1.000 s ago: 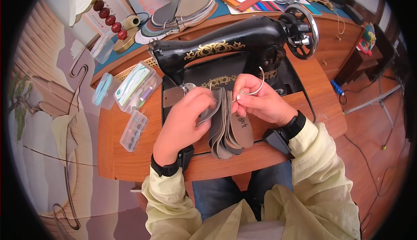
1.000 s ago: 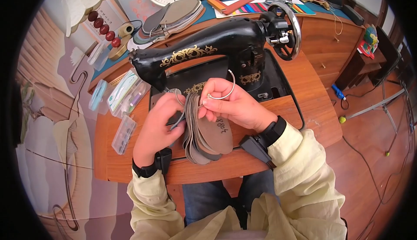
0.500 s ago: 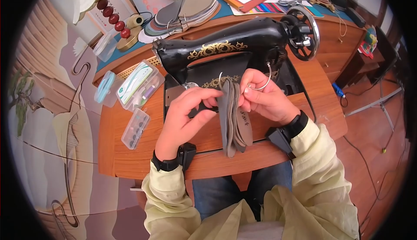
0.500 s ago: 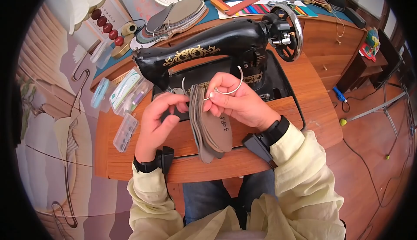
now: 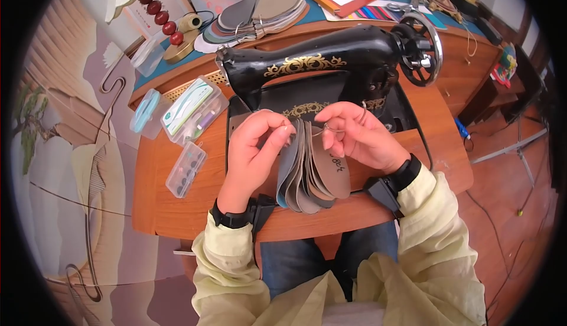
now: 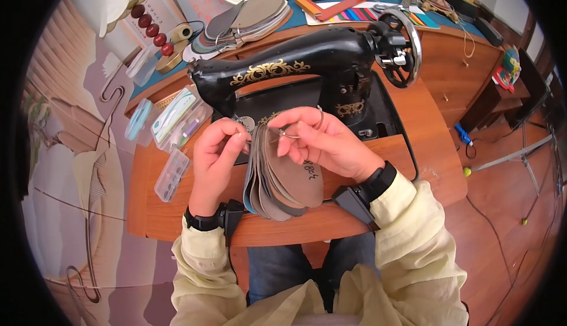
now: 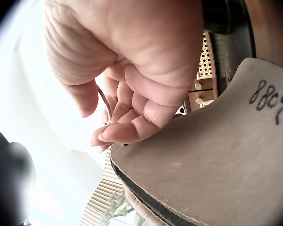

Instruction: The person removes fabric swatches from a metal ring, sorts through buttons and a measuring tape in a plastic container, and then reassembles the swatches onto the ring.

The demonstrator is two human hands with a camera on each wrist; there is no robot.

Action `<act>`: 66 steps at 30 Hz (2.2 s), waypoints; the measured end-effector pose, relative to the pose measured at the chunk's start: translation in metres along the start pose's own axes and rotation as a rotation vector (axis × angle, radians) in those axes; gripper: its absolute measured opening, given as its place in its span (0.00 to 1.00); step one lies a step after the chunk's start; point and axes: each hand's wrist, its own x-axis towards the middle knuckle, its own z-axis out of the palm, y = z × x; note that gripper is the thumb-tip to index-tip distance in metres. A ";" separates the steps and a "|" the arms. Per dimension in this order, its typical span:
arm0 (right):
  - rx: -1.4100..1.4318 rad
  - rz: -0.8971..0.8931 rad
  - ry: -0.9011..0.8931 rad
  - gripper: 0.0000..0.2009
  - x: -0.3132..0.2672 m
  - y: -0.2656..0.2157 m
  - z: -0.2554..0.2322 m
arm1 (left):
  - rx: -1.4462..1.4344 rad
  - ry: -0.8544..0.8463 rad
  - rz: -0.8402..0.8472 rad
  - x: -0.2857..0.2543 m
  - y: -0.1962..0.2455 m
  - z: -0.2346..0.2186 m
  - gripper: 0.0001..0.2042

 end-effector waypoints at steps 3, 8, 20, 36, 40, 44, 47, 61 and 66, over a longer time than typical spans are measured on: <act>0.056 -0.055 -0.021 0.23 0.000 0.000 0.000 | -0.127 -0.063 -0.040 -0.002 -0.002 -0.004 0.04; 0.055 -0.080 -0.030 0.16 0.000 0.009 -0.016 | -0.332 -0.199 -0.105 -0.004 0.000 -0.005 0.05; -0.255 -0.062 0.113 0.16 0.000 0.012 -0.009 | -0.201 -0.316 -0.075 -0.004 0.004 -0.004 0.03; -0.405 -0.006 0.181 0.13 -0.002 0.007 0.000 | -0.164 -0.341 -0.087 -0.002 0.002 -0.006 0.04; -0.338 -0.012 0.145 0.12 -0.002 0.009 -0.005 | -0.184 -0.315 -0.089 -0.002 0.003 -0.005 0.05; -0.320 -0.082 0.223 0.11 0.001 0.018 -0.002 | -0.192 -0.287 -0.084 -0.002 -0.005 -0.002 0.05; -0.338 -0.122 0.257 0.24 0.007 0.017 0.005 | -0.294 -0.262 -0.116 -0.001 -0.003 -0.006 0.05; -0.435 0.103 -0.031 0.50 0.000 0.002 0.017 | -0.717 -0.342 -0.105 0.003 0.028 -0.001 0.07; -0.294 0.177 -0.055 0.31 -0.004 -0.005 0.021 | -0.865 -0.262 -0.130 -0.001 0.033 0.010 0.07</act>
